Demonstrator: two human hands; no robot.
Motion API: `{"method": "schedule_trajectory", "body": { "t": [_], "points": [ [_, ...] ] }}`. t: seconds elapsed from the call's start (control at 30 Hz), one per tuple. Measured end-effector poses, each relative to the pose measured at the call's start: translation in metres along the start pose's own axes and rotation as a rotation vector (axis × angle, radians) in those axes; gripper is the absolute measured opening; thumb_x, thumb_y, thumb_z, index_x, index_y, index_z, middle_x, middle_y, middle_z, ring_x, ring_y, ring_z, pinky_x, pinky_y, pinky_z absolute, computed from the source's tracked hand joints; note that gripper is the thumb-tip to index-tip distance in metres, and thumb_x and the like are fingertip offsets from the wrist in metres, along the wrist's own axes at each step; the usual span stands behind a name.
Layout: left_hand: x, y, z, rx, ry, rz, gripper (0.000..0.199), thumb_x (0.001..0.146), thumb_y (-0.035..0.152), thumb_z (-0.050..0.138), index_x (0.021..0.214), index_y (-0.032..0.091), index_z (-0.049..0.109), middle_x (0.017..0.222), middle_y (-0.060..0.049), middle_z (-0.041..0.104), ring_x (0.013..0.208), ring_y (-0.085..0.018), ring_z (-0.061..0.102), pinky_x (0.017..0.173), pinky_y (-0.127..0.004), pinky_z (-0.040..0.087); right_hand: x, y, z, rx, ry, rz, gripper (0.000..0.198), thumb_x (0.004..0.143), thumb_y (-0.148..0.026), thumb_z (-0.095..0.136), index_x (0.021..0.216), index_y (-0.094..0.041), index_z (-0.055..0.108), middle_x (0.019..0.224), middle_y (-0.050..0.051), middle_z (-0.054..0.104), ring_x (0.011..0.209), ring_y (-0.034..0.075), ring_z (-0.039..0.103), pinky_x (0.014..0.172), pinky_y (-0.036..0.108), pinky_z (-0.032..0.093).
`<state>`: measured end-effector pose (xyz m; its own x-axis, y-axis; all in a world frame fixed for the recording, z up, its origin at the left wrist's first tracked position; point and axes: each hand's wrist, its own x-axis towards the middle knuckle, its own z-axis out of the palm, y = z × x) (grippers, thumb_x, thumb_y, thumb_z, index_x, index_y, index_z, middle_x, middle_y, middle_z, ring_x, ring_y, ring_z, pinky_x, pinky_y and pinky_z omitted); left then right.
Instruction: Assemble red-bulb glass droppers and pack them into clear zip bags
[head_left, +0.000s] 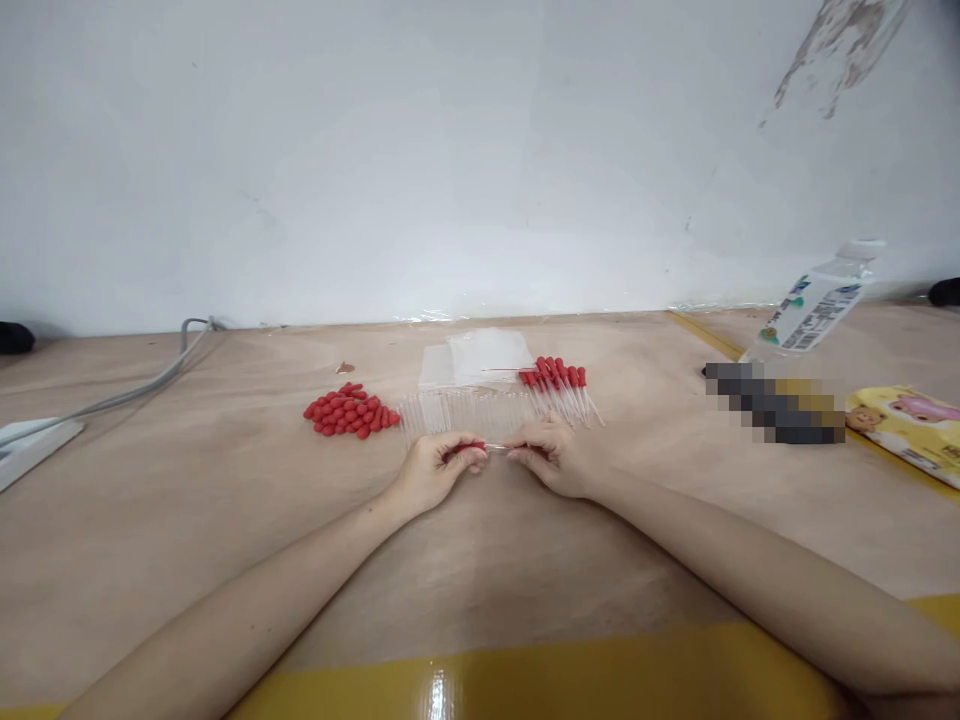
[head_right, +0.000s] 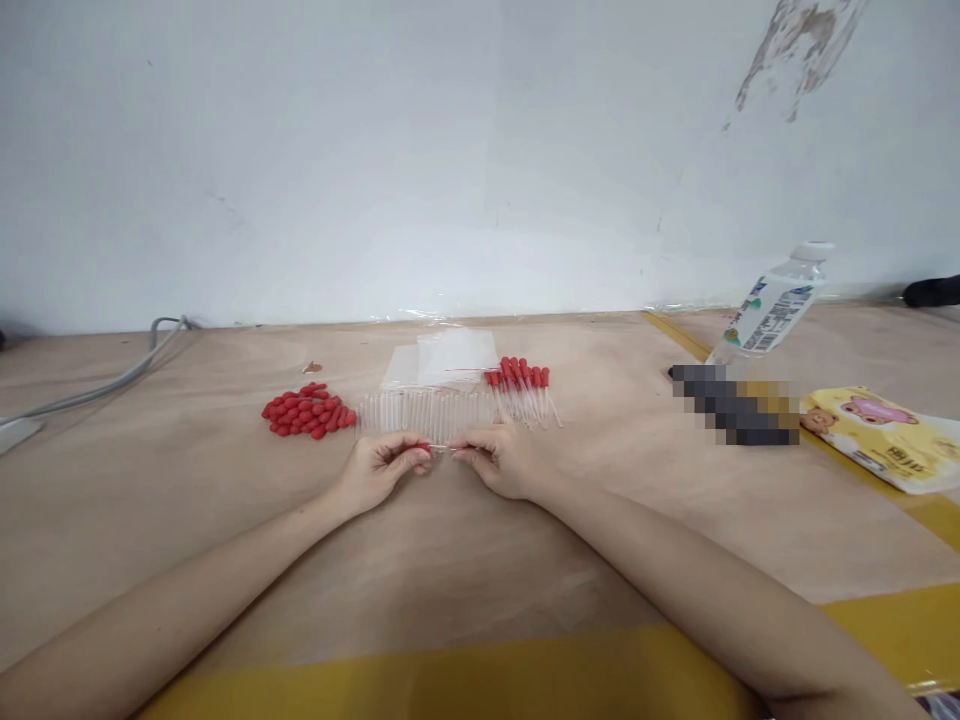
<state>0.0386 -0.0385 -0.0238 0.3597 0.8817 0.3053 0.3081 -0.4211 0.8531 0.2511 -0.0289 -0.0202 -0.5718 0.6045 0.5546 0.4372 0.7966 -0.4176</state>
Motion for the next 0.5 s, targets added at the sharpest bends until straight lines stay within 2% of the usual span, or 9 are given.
{"method": "schedule_trajectory", "body": {
  "t": [0.17, 0.3, 0.4, 0.5],
  "points": [
    [-0.0025, 0.0048, 0.0014, -0.048, -0.088, -0.037, 0.020, 0.077, 0.029, 0.058, 0.084, 0.012, 0.066, 0.066, -0.002, 0.066, 0.055, -0.011, 0.062, 0.056, -0.021, 0.052, 0.0024, 0.0030, -0.0082, -0.138, -0.083, -0.093, 0.018, 0.087, -0.024, 0.048, 0.090, -0.020, 0.065, 0.069, 0.000, 0.063, 0.057, 0.010, 0.050, 0.065, 0.029, 0.028],
    [-0.0027, 0.0053, 0.0031, 0.010, -0.059, -0.051, 0.023, 0.077, 0.032, 0.060, 0.086, 0.011, 0.066, 0.063, -0.003, 0.066, 0.052, -0.012, 0.062, 0.053, -0.022, 0.052, 0.0011, -0.0001, -0.0046, -0.339, -0.008, -0.167, 0.022, 0.088, -0.022, 0.042, 0.090, -0.018, 0.064, 0.066, 0.002, 0.061, 0.057, 0.011, 0.048, 0.061, 0.029, 0.026],
    [-0.0016, 0.0025, 0.0028, 0.075, -0.011, -0.005, 0.026, 0.077, 0.034, 0.060, 0.090, 0.012, 0.066, 0.069, -0.004, 0.069, 0.056, -0.013, 0.064, 0.055, -0.023, 0.053, 0.0011, -0.0040, -0.0040, -0.303, -0.007, -0.133, 0.022, 0.088, -0.022, 0.040, 0.089, -0.015, 0.061, 0.069, 0.003, 0.060, 0.061, 0.013, 0.050, 0.061, 0.028, 0.030],
    [-0.0006, 0.0009, 0.0004, 0.164, 0.077, 0.092, 0.026, 0.077, 0.032, 0.061, 0.095, 0.014, 0.065, 0.083, -0.006, 0.071, 0.070, -0.016, 0.067, 0.065, -0.026, 0.055, 0.0017, -0.0062, -0.0080, -0.187, -0.021, -0.022, 0.017, 0.086, -0.026, 0.044, 0.091, -0.015, 0.056, 0.075, 0.004, 0.060, 0.067, 0.013, 0.052, 0.062, 0.026, 0.036]
  ]
}}
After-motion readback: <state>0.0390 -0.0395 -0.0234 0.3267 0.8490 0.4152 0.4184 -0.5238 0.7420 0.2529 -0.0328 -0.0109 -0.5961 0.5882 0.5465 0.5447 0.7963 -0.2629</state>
